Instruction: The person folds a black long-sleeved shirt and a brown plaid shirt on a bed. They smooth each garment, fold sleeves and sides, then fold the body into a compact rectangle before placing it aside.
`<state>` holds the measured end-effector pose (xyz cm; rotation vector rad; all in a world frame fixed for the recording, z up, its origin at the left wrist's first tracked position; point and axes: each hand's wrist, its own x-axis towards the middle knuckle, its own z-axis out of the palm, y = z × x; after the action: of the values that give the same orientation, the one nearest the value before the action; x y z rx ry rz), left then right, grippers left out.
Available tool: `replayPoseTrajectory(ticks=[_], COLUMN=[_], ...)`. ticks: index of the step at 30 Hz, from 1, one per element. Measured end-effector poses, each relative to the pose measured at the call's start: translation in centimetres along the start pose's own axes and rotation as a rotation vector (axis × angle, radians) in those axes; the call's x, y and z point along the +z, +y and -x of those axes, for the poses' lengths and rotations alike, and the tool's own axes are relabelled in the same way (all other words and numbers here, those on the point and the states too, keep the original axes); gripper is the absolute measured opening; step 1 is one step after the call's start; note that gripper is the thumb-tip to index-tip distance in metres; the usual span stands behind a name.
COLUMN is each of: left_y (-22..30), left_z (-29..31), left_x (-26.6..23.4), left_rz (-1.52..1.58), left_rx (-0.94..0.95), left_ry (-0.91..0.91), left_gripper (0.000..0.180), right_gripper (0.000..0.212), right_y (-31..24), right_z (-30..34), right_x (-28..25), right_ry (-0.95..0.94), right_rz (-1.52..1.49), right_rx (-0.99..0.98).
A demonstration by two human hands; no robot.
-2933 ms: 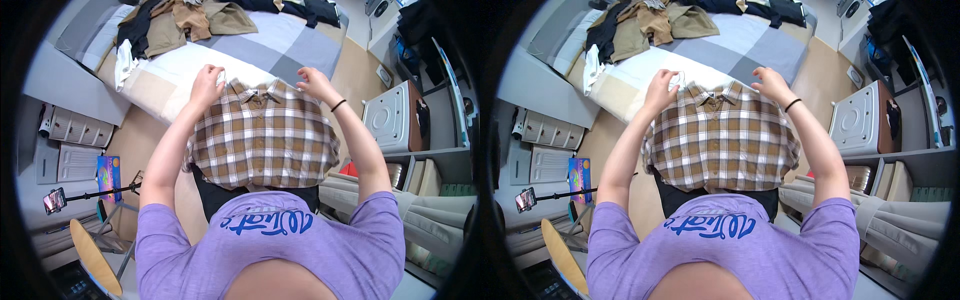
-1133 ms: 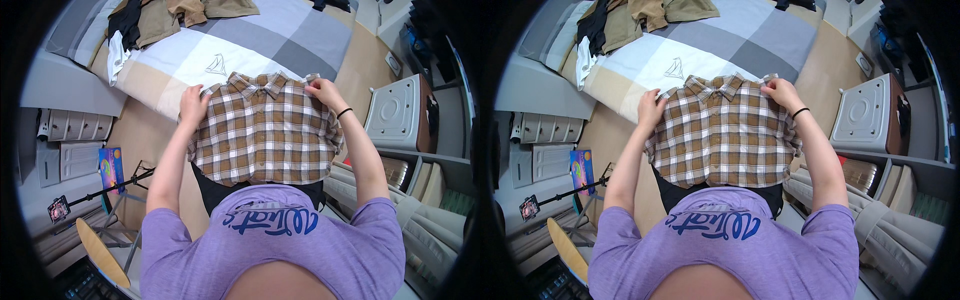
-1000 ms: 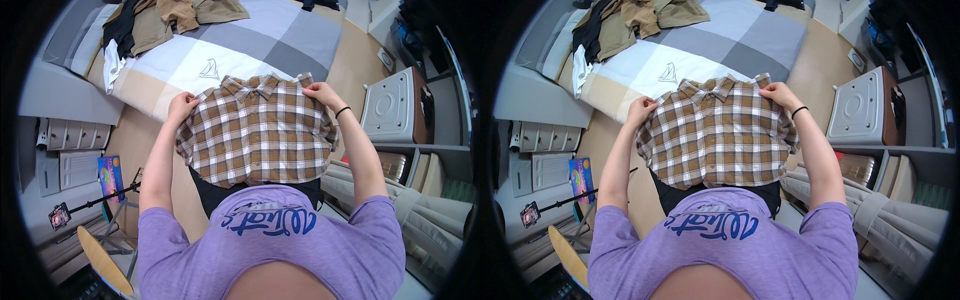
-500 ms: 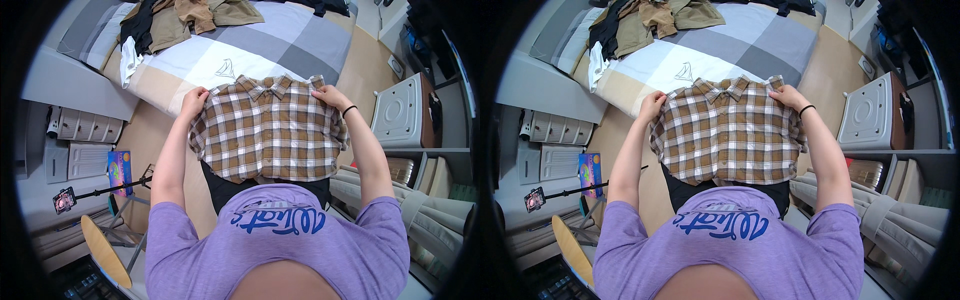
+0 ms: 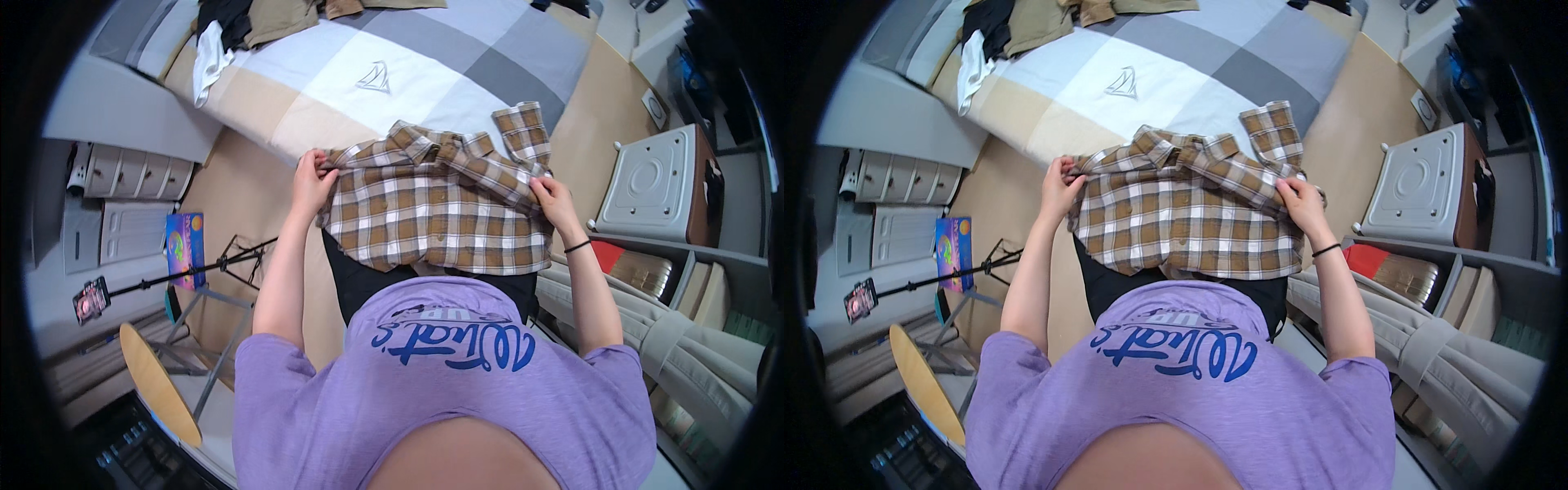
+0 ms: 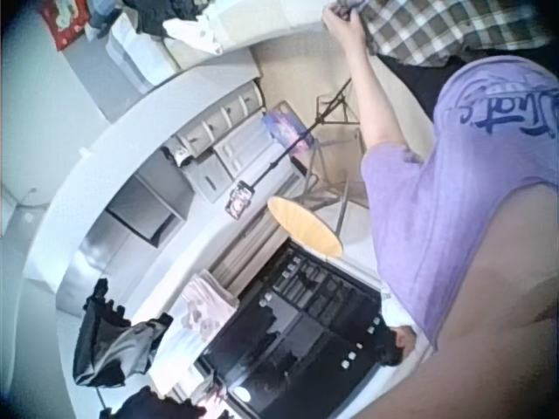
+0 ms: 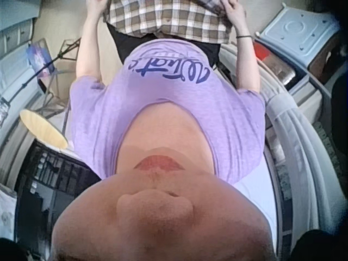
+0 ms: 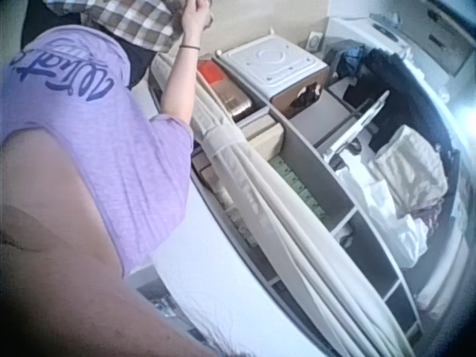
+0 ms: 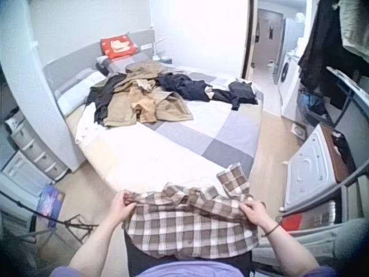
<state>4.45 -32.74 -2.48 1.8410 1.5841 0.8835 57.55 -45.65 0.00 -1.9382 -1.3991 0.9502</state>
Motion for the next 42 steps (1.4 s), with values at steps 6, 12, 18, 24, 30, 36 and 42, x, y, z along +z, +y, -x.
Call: replayPoseTrajectory(ticks=[6, 12, 18, 24, 30, 36, 42], left_y=[-2.2, 1.3, -0.1, -6.4, -4.2, 4.8, 14.4], left_z=[-3.3, -7.7, -5.9, -2.9, -4.1, -3.6, -1.4], left_x=[-2.4, -6.3, -5.9, -2.1, -2.0, 1.2, 9.9], left_rz=[-0.336, 0.489, 0.271, 0.029, -0.053, -0.357, -0.073], left_rx=[0.472, -0.102, -0.17, -0.105, -0.133, 0.361, 0.686], left_ry=[0.152, -0.226, -0.231, -0.114, -0.123, -0.119, -0.231], left_gripper=[0.019, 0.014, 0.017, 0.018, 0.027, 0.03, 0.033], right_gripper=[0.034, 0.02, 0.02, 0.021, 0.027, 0.023, 0.019], right_y=[1.2, -3.8, -0.6, 5.1, 2.4, -0.1, -2.9], right_z=[-1.3, -3.3, -5.1, -3.5, -1.5, -1.3, -0.8], right_x=[-0.1, -4.1, -3.7, -0.6, -2.1, -2.2, -1.5], right_ry=[-0.053, 0.301, 0.307, 0.015, -0.029, -0.024, 0.037], right_rz=[-0.436, -0.378, -0.15, -0.205, -0.059, -0.468, -0.523], right_rx=[0.106, -0.2, -0.157, 0.138, 0.195, 0.165, -0.043])
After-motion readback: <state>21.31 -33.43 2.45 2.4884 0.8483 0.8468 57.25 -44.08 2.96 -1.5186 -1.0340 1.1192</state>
